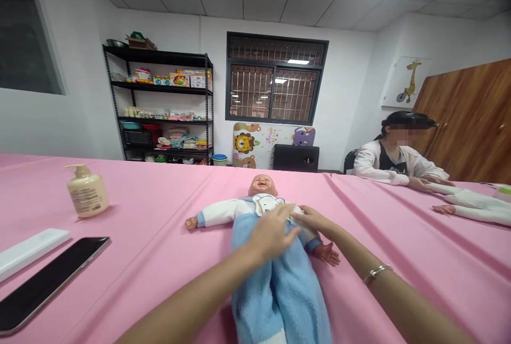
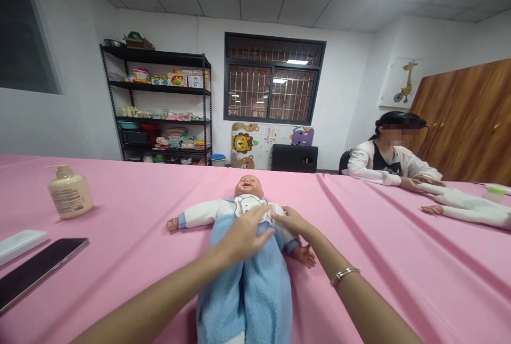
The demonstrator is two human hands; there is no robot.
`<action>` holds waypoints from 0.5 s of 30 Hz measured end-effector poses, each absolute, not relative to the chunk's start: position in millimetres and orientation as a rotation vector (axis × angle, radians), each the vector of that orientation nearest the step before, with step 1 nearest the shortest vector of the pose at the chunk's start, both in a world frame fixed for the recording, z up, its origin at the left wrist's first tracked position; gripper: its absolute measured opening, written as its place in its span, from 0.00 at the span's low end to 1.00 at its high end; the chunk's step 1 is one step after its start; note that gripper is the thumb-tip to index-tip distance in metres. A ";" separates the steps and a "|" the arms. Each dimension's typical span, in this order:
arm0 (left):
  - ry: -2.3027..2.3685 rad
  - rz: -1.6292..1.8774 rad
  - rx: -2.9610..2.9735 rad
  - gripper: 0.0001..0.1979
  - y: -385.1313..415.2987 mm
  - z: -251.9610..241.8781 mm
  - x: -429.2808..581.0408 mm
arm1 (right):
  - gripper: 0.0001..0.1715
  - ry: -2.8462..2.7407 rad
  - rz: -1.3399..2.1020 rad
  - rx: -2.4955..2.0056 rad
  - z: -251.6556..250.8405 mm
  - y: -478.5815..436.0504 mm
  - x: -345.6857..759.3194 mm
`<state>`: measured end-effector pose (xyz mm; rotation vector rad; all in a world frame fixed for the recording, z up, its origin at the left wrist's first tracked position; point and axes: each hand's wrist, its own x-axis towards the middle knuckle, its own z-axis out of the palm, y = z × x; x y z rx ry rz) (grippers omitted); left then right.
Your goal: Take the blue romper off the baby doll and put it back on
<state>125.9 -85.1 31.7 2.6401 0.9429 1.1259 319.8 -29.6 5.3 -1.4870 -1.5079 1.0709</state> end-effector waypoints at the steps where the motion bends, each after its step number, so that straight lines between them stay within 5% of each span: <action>1: 1.085 1.199 2.578 0.19 -78.7 33.7 112.2 | 0.33 -1.589 0.958 -1.549 3.8 -30.5 320.3; 4: 1.500 1.151 2.315 0.14 -56.1 34.5 74.5 | 0.41 -1.897 0.461 -1.761 -2.5 -35.5 314.0; 7: 1.354 1.097 2.080 0.16 -37.2 28.9 50.9 | 0.31 -2.055 -0.033 -1.937 -11.3 -38.8 304.8; 11: 1.354 1.552 1.747 0.18 -29.6 10.9 41.4 | 0.24 -2.060 -0.336 -2.123 -24.2 -33.1 304.6; 15: 1.355 1.375 1.786 0.20 -31.5 -15.8 39.9 | 0.22 -1.917 -0.552 -2.023 -33.1 -30.1 301.5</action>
